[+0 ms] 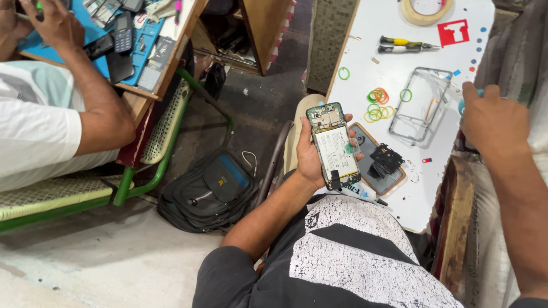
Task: The person reassembles a disassembled smartphone. They place the camera module onto the mainboard, use scissors to trim a ribbon cable, and then fit the metal shielding frame and back cover onto the device.
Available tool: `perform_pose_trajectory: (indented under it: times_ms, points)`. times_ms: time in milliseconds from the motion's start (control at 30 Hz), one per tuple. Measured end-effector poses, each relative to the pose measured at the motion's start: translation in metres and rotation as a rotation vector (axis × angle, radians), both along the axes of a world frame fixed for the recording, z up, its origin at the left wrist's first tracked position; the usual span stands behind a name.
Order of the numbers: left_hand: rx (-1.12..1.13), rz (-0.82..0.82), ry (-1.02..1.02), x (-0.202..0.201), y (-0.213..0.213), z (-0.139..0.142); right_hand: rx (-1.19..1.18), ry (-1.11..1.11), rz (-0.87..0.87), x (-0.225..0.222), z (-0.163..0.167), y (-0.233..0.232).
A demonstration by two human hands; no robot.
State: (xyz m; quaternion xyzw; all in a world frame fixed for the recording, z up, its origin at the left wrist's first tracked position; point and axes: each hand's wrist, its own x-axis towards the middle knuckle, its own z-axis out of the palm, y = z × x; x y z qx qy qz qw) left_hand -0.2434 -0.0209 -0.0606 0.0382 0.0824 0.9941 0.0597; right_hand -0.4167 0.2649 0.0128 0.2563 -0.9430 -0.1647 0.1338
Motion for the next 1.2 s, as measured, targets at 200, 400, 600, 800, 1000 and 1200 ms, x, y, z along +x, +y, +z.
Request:
perform_pose_trajectory:
  times_ms: [200, 400, 600, 800, 1000, 1200]
  points:
    - [-0.018, -0.009, -0.035, 0.0, 0.0, -0.003, -0.08, 0.078, 0.029, -0.006, -0.021, 0.003]
    - [-0.054, 0.009, -0.041, -0.001, 0.004, 0.001, 0.119, 0.214, 0.019, -0.007, -0.012, -0.003]
    - [-0.109, 0.019, -0.08, 0.016, 0.025, 0.003, 0.141, 0.163, 0.084, -0.001, 0.003, 0.019]
    - [-0.111, -0.008, -0.111, 0.024, 0.038, 0.002, 0.168, 0.125, 0.046, 0.002, 0.003, 0.012]
    - [-0.142, 0.021, -0.096, 0.027, 0.034, 0.001, 0.19, 0.183, 0.088, 0.002, 0.003, 0.005]
    - [-0.13, 0.011, -0.114, 0.028, 0.036, -0.002, 0.181, 0.35, 0.18, 0.001, 0.002, 0.011]
